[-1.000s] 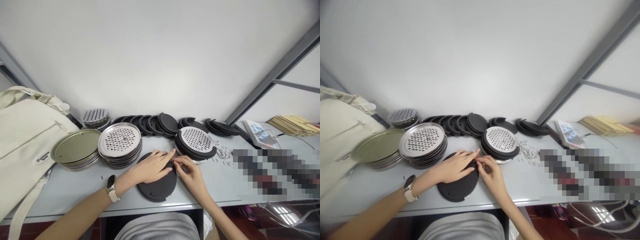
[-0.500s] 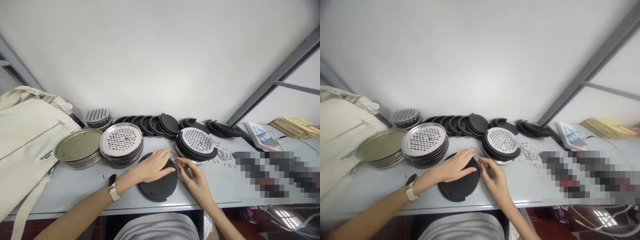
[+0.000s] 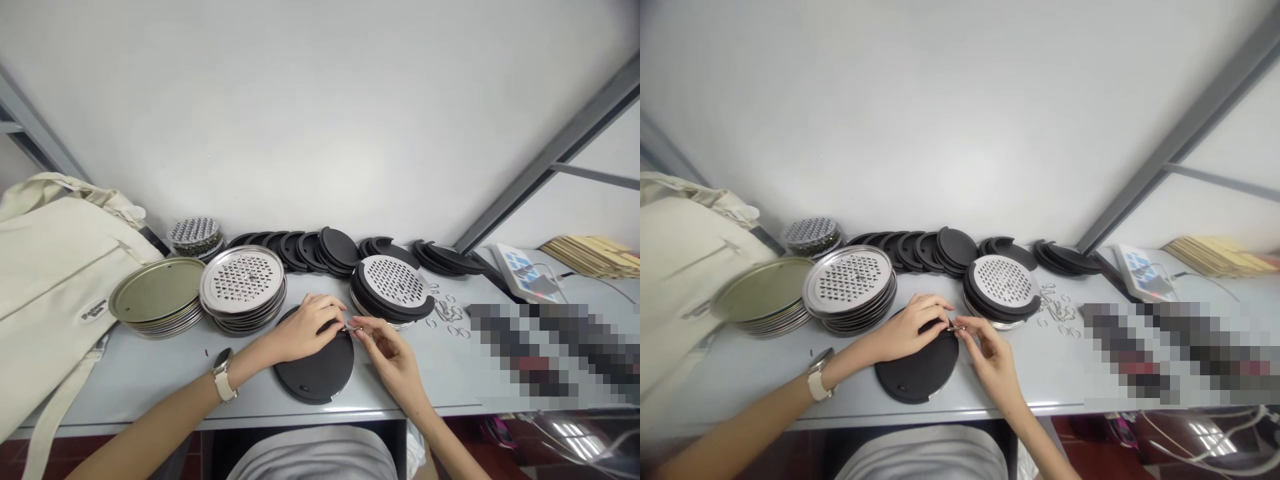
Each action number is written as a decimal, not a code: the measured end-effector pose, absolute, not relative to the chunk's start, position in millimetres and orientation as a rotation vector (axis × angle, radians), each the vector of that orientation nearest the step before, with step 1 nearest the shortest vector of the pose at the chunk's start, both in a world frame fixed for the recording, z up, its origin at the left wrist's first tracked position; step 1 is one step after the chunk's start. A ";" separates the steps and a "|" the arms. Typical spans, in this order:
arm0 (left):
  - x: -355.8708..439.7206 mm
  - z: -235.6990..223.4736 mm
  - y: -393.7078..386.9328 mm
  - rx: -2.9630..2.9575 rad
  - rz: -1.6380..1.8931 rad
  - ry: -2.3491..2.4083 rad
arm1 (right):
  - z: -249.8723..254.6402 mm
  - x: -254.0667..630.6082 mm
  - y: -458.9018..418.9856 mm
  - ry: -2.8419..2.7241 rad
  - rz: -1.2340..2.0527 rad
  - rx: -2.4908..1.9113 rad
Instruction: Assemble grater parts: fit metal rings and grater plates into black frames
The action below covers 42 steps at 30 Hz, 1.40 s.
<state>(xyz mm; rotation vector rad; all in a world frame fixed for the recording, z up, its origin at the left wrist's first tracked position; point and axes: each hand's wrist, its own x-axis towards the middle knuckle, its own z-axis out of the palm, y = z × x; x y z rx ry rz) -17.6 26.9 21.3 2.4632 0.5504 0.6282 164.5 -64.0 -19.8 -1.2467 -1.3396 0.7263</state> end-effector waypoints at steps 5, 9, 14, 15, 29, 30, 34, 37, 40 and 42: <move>-16.1 23.2 25.5 2.422 0.604 0.511 | -17.5 164.9 -64.0 -1.295 0.836 -1.192; -16.2 21.9 25.5 2.435 0.613 0.541 | -13.0 165.7 -63.6 -1.237 0.942 -1.170; -17.2 22.5 23.3 2.313 0.562 0.521 | -10.3 166.2 -62.9 -1.219 1.040 -1.104; -17.1 22.6 22.9 2.301 0.548 0.506 | -10.7 166.4 -62.8 -1.217 1.051 -1.100; -14.4 25.2 17.4 2.081 0.512 0.484 | -15.9 172.3 -61.5 -1.001 1.215 -1.087; -14.1 26.1 16.9 2.062 0.515 0.474 | -15.8 172.4 -61.1 -0.985 1.218 -1.080; -12.4 26.2 16.7 1.983 0.541 0.424 | -15.8 172.6 -60.1 -0.932 1.233 -1.051; -11.3 22.9 19.1 1.922 0.554 0.402 | -15.7 173.8 -59.3 -0.930 1.205 -1.052; -11.2 20.2 22.1 1.802 0.541 0.438 | -15.1 175.2 -58.2 -0.964 1.153 -1.061; -11.5 19.9 23.9 1.730 0.545 0.477 | -14.6 175.5 -58.2 -0.994 1.131 -1.049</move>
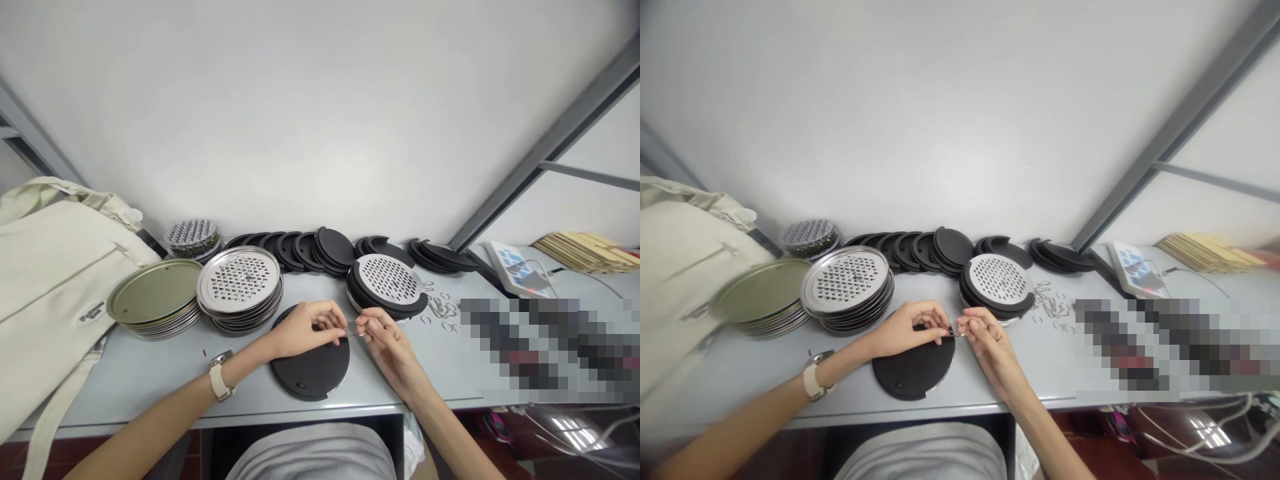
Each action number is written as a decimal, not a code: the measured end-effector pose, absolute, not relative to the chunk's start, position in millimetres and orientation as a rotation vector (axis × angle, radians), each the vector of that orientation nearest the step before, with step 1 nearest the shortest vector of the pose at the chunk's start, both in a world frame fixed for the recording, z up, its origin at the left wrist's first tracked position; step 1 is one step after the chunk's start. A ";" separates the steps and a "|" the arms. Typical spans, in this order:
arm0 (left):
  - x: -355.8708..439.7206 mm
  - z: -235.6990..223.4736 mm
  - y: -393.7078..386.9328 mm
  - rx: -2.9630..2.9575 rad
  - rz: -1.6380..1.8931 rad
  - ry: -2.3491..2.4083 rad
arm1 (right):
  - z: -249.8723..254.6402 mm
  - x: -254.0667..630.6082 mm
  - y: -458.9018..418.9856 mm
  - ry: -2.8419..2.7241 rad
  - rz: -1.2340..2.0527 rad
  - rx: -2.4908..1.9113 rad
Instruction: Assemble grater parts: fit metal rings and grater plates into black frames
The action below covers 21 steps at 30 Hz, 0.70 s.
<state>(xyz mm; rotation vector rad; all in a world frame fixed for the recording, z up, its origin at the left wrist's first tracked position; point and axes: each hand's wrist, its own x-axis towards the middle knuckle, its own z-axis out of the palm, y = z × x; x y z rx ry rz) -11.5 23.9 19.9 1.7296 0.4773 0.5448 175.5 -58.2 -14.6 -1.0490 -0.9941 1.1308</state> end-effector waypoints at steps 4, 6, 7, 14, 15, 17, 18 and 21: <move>-12.1 19.7 27.0 1.665 0.604 0.532 | -14.3 175.0 -62.2 -1.128 1.055 -1.029; -12.1 18.8 28.5 1.635 0.634 0.539 | -14.1 174.6 -65.7 -1.223 0.980 -1.055; -12.0 18.2 29.1 1.624 0.653 0.542 | -13.9 174.4 -67.3 -1.265 0.944 -1.074; -10.6 14.7 30.2 1.584 0.707 0.522 | -13.0 174.2 -69.2 -1.365 0.870 -1.094; -10.4 14.5 29.9 1.581 0.701 0.519 | -12.6 173.9 -68.5 -1.368 0.840 -1.098; -10.2 14.5 29.2 1.587 0.694 0.519 | -11.9 173.0 -67.2 -1.372 0.774 -1.104; -10.3 14.8 28.9 1.592 0.694 0.521 | -11.9 172.3 -66.6 -1.369 0.747 -1.111; -11.0 17.5 27.5 1.610 0.684 0.521 | -14.1 169.4 -65.2 -1.373 0.720 -1.131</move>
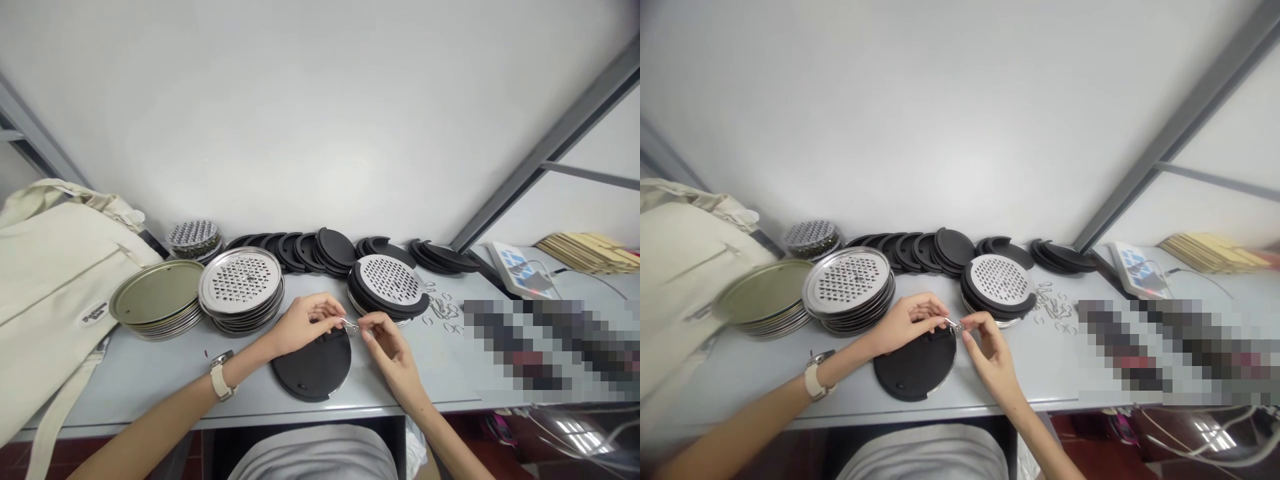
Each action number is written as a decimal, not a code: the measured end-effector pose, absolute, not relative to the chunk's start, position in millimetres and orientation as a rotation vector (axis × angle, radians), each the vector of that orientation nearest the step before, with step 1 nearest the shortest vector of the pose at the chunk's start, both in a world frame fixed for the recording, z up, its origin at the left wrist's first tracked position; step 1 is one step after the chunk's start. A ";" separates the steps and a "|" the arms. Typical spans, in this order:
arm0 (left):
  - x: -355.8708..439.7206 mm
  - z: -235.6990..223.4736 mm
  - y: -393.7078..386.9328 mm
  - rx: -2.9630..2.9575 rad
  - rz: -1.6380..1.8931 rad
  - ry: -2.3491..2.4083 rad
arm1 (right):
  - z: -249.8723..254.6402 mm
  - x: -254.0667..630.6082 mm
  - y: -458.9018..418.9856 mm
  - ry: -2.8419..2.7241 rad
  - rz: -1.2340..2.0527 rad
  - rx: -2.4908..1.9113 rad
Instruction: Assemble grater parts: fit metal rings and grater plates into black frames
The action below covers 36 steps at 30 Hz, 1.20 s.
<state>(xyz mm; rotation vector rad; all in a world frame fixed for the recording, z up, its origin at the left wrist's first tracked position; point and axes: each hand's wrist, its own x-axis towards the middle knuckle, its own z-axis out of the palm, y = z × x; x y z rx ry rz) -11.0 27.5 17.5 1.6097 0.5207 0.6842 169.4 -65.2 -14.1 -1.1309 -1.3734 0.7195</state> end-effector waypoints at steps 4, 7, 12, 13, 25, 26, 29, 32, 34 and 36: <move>-11.6 21.8 24.7 1.645 0.654 0.523 | -21.7 164.9 -63.7 -1.440 0.782 -1.142; -10.9 20.9 23.1 1.653 0.655 0.540 | -25.0 162.8 -63.8 -1.460 0.727 -1.203; -9.1 13.9 24.7 1.587 0.641 0.583 | -23.8 161.8 -67.1 -1.581 0.484 -1.316; -8.9 12.8 25.4 1.571 0.636 0.586 | -23.5 161.7 -67.7 -1.609 0.431 -1.325; -8.2 9.6 28.0 1.816 0.688 0.664 | -22.6 161.8 -68.9 -1.513 0.435 -1.406; -8.9 10.4 28.0 1.853 0.708 0.688 | -22.1 161.9 -68.4 -1.488 0.469 -1.411; -11.0 12.2 28.0 1.984 0.759 0.759 | -21.8 162.6 -66.4 -1.449 0.573 -1.430; -12.0 11.9 28.2 2.111 0.785 0.796 | -22.6 163.4 -64.1 -1.474 0.644 -1.451; -11.9 10.3 28.0 2.191 0.790 0.795 | -22.9 163.6 -62.9 -1.493 0.667 -1.471; -11.4 8.3 27.2 2.260 0.782 0.777 | -22.7 163.7 -62.4 -1.497 0.684 -1.484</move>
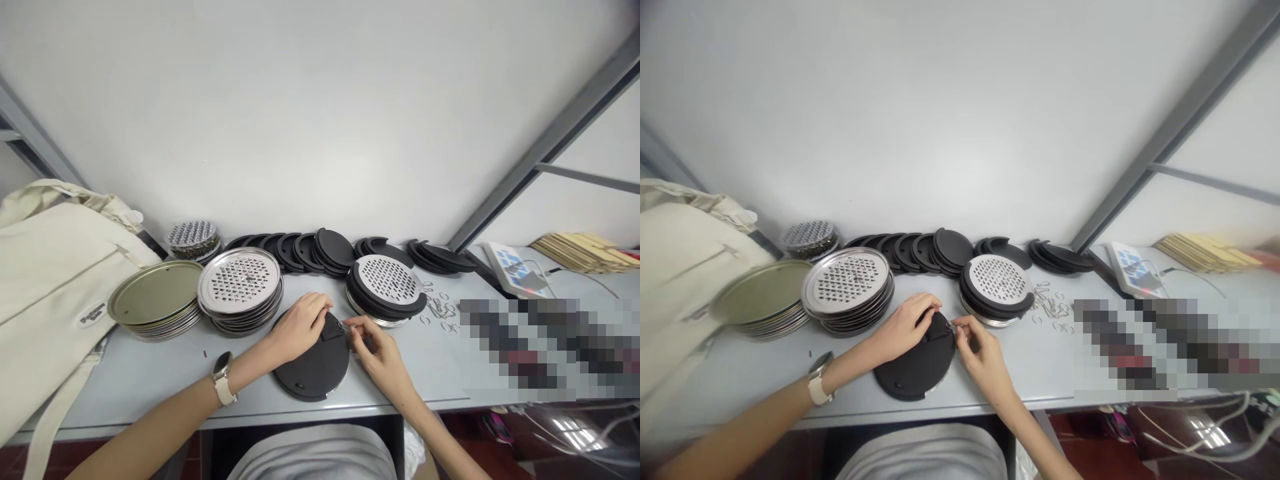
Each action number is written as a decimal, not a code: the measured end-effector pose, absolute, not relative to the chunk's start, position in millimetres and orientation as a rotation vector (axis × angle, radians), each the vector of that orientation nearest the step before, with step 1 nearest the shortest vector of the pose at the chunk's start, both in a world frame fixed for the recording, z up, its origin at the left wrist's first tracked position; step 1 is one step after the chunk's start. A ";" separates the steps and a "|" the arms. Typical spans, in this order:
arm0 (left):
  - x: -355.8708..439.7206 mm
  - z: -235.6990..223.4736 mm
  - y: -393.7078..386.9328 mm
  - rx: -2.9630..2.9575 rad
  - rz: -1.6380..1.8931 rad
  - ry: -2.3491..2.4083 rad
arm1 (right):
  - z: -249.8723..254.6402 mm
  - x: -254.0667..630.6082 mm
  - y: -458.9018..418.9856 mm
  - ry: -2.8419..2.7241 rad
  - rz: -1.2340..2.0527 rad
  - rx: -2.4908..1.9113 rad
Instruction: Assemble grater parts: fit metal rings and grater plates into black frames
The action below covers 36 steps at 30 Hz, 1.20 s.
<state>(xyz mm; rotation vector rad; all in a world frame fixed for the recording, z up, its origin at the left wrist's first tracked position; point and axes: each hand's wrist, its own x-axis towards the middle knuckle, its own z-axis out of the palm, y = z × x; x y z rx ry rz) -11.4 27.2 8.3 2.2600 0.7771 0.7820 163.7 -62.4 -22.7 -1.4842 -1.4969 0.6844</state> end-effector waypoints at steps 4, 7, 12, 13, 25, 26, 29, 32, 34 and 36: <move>-11.2 5.1 24.7 2.533 0.644 0.802 | -23.1 164.3 -61.6 -1.487 0.731 -1.462; -12.0 4.1 24.1 2.620 0.560 0.808 | -25.1 165.2 -59.9 -1.472 0.812 -1.421; -12.6 2.4 26.7 2.623 0.520 0.822 | -27.1 166.4 -57.2 -1.415 0.935 -1.366; -12.5 1.9 27.5 2.620 0.517 0.835 | -26.9 166.5 -56.9 -1.405 0.948 -1.363; -7.0 -3.8 31.4 2.634 0.509 1.000 | -20.4 163.3 -56.8 -1.343 0.991 -1.336; -6.4 -4.5 31.7 2.634 0.507 1.008 | -20.1 162.5 -57.3 -1.336 0.991 -1.339; -6.6 -6.6 32.9 2.627 0.512 1.004 | -19.7 160.8 -59.5 -1.323 0.969 -1.355; -9.2 -6.7 32.9 2.619 0.531 0.997 | -20.6 160.6 -61.1 -1.336 0.963 -1.355; -9.9 -5.3 33.4 2.628 0.526 0.991 | -21.9 160.9 -61.7 -1.351 0.964 -1.346; -7.7 -3.7 36.6 2.646 0.505 0.994 | -23.7 161.4 -62.3 -1.379 0.947 -1.344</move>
